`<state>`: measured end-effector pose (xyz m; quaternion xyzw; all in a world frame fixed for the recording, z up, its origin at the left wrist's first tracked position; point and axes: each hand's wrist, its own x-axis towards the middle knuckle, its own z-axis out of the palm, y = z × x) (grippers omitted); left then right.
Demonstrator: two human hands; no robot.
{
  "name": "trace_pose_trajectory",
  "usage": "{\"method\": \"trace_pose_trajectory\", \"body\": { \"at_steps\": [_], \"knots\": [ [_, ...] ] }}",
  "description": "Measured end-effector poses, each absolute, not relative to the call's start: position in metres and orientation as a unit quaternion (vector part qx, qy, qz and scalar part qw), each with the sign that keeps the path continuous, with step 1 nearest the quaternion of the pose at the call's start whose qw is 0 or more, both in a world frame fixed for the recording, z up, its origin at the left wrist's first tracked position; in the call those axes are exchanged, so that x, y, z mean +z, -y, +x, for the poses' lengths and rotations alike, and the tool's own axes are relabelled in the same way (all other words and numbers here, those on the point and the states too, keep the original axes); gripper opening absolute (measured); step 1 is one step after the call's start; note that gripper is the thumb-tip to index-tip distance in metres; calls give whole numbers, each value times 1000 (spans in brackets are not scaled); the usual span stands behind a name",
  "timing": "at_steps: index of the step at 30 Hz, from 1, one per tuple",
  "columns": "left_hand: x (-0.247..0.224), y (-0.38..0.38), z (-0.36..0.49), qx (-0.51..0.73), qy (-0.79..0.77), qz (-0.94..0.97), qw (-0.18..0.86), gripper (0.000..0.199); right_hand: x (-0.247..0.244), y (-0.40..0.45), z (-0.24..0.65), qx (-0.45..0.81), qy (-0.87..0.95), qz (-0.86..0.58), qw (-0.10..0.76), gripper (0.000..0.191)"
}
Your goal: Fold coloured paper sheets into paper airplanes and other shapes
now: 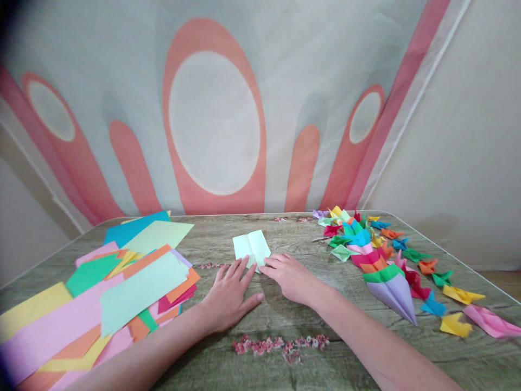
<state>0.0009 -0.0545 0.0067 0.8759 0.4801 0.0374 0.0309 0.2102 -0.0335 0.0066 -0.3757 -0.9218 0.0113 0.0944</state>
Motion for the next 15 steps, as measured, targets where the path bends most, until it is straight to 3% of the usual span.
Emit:
{"method": "trace_pose_trajectory", "body": {
  "at_steps": [5, 15],
  "knots": [
    [7, 55, 1, 37, -480, 876, 30, 71, 14, 33, 216, 29, 932, -353, 76, 63],
    [4, 55, 0, 50, -477, 877, 24, 71, 16, 36, 215, 22, 932, -358, 51, 60]
  ]
}}
